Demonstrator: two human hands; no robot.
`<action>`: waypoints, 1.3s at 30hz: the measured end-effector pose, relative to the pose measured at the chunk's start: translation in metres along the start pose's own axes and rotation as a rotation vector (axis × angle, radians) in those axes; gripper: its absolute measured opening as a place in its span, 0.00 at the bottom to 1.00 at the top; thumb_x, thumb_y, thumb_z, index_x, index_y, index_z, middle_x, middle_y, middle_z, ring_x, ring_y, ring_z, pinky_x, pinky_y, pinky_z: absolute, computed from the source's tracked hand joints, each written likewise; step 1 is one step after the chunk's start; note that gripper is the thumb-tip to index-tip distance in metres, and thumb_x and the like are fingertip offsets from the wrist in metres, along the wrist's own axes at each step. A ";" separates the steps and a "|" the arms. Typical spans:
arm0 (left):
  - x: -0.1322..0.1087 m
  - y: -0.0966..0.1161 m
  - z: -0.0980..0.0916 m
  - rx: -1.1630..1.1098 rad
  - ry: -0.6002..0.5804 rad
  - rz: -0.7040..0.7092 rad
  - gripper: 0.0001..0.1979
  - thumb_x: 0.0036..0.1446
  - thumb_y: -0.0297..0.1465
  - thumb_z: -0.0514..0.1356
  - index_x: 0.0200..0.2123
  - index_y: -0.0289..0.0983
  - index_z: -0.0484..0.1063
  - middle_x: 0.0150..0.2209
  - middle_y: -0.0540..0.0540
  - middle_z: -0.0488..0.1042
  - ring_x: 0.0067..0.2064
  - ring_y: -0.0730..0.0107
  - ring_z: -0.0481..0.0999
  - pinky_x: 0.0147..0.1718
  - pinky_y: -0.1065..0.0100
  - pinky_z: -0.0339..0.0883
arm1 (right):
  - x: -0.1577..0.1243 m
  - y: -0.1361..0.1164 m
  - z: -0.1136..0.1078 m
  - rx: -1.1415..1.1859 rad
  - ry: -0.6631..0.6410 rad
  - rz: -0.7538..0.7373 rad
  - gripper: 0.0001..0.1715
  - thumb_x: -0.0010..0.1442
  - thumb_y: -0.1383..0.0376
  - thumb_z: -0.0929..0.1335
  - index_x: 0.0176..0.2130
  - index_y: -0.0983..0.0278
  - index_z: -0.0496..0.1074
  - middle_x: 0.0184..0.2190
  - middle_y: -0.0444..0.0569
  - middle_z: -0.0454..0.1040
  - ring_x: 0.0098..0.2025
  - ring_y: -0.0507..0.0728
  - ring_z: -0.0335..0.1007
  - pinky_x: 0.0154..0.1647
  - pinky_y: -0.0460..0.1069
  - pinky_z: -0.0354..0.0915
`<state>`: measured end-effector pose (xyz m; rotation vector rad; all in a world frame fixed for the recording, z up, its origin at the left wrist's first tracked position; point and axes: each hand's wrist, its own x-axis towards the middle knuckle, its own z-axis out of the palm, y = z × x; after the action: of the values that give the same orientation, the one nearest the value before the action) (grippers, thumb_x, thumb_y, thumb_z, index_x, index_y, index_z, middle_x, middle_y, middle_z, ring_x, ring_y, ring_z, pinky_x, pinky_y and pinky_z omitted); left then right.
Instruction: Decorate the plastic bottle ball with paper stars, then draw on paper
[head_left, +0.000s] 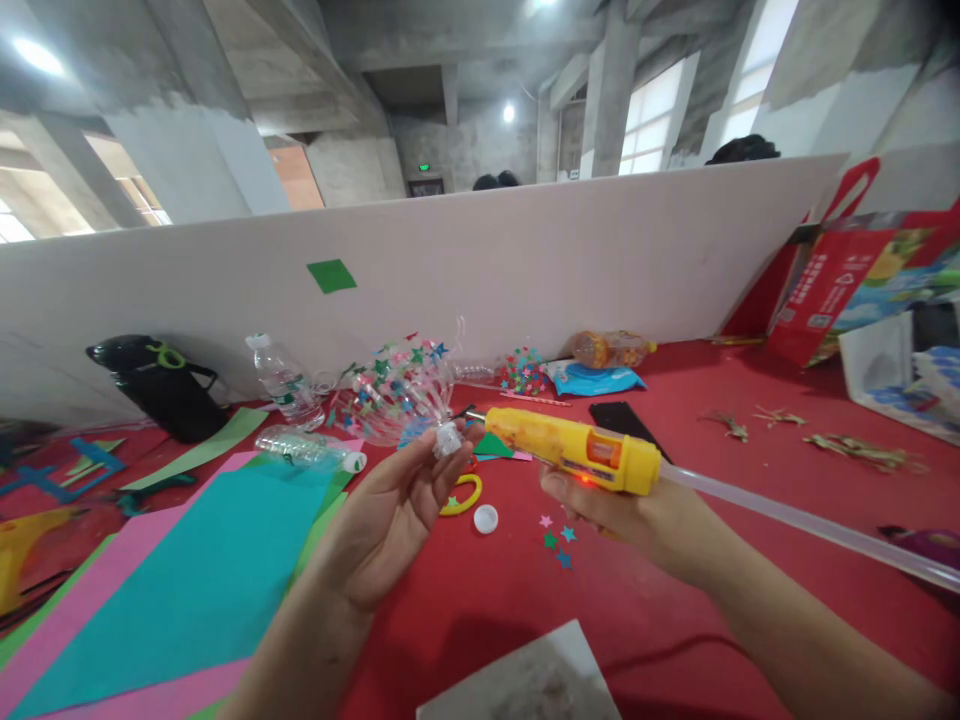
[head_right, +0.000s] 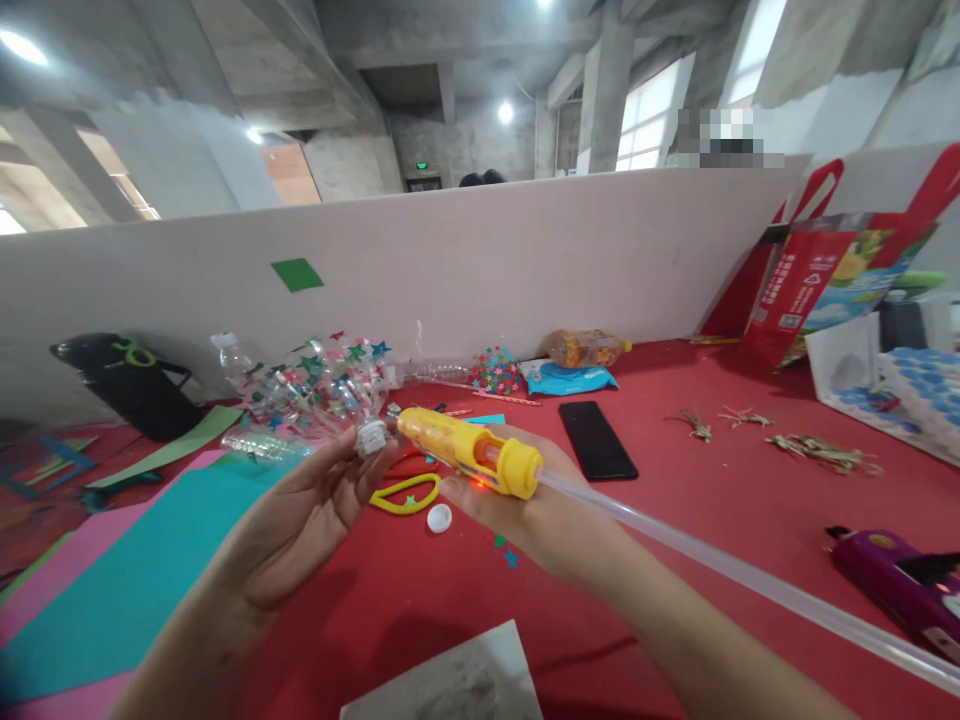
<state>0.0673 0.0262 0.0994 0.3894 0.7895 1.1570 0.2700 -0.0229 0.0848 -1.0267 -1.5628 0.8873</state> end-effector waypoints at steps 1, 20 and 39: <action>0.000 0.000 0.001 0.016 -0.005 0.031 0.12 0.61 0.22 0.51 0.43 0.29 0.72 0.38 0.37 0.79 0.39 0.63 0.81 0.38 0.72 0.77 | -0.001 0.001 0.002 0.002 0.010 0.015 0.06 0.54 0.60 0.70 0.30 0.59 0.71 0.22 0.41 0.69 0.23 0.51 0.64 0.20 0.45 0.60; -0.014 -0.052 0.012 0.029 -0.037 -0.048 0.11 0.60 0.20 0.52 0.31 0.29 0.74 0.32 0.41 0.78 0.33 0.71 0.79 0.35 0.72 0.76 | 0.004 0.047 0.037 -0.164 0.120 -0.259 0.10 0.53 0.69 0.70 0.27 0.62 0.63 0.33 0.45 0.62 0.35 0.54 0.63 0.33 0.47 0.62; -0.006 -0.050 0.002 0.010 -0.055 -0.111 0.05 0.57 0.23 0.57 0.34 0.28 0.74 0.32 0.43 0.75 0.32 0.72 0.75 0.33 0.72 0.73 | 0.008 0.042 0.036 0.012 0.206 0.003 0.06 0.54 0.63 0.67 0.30 0.63 0.66 0.27 0.43 0.66 0.28 0.51 0.64 0.28 0.46 0.61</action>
<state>0.1005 0.0024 0.0704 0.3797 0.7601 1.0348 0.2414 -0.0017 0.0414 -1.0770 -1.3821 0.7659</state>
